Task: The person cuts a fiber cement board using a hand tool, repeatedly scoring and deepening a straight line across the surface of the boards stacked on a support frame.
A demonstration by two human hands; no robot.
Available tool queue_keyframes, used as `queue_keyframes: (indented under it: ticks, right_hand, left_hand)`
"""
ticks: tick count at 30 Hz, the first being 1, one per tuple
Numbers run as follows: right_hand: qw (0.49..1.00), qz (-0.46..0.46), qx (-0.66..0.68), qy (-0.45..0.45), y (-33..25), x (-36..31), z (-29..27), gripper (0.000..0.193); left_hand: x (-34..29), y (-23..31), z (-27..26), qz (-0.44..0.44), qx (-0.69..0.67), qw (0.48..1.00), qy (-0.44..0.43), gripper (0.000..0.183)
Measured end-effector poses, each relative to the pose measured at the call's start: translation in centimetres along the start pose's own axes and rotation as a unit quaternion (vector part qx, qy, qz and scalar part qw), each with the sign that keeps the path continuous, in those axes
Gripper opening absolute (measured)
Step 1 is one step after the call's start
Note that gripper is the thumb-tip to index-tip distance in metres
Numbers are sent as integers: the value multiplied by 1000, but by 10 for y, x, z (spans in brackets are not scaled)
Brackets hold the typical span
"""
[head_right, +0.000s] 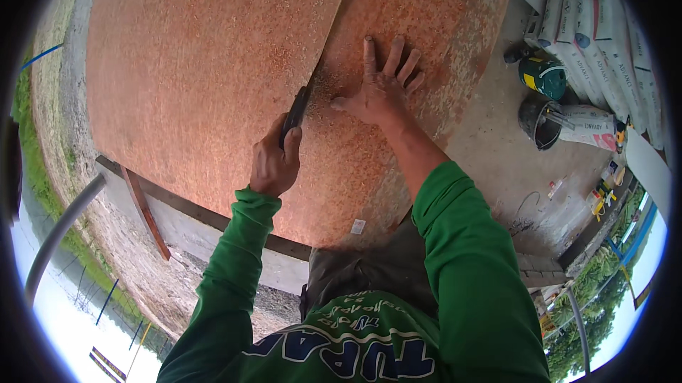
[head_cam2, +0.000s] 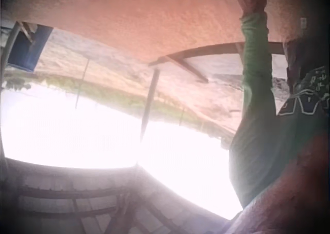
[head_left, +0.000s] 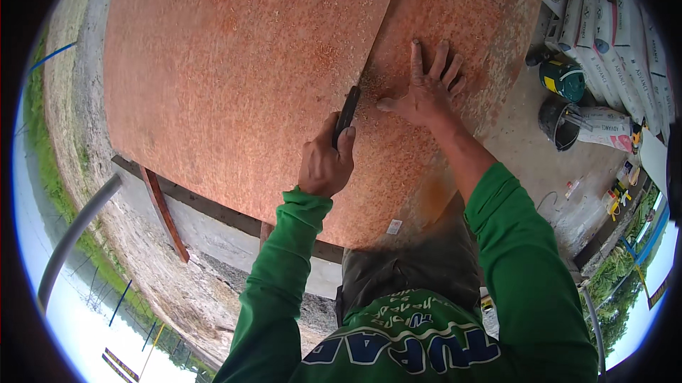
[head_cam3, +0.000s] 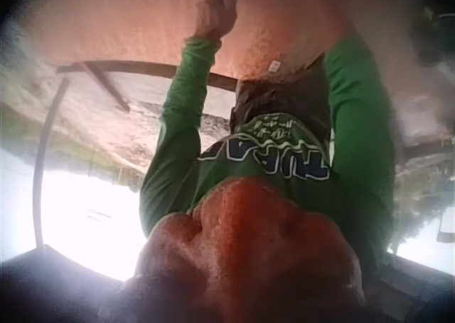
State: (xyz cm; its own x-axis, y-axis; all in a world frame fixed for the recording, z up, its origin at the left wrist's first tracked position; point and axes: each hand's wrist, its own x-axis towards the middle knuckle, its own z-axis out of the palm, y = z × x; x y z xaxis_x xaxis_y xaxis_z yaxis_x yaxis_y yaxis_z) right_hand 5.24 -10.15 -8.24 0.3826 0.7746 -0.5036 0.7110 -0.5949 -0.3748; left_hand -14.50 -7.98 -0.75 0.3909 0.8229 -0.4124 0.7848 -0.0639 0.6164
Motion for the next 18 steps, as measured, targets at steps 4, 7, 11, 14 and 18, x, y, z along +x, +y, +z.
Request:
queue_keyframes:
  ticks: [4,7,11,14,18]
  right_hand:
    - [998,20,-32,-44,14,4,5,122]
    - [997,40,-31,-58,17,6,0,122]
    - [998,24,-22,-50,12,1,0,122]
    - [999,5,-19,-50,2,-1,2,123]
    - [999,9,-31,-30,-1,-1,5,124]
  left_hand:
    - [-51,5,-18,-39,-17,998,-48,40]
    - [-172,-35,-69,-33,65,995,-66,48]
    - [-186,-33,-76,-123,18,989,-84,50]
    - [-56,-19,-18,-5,-27,1000,0,38]
    - [-7,4,-7,-3,-25,1000,-5,31]
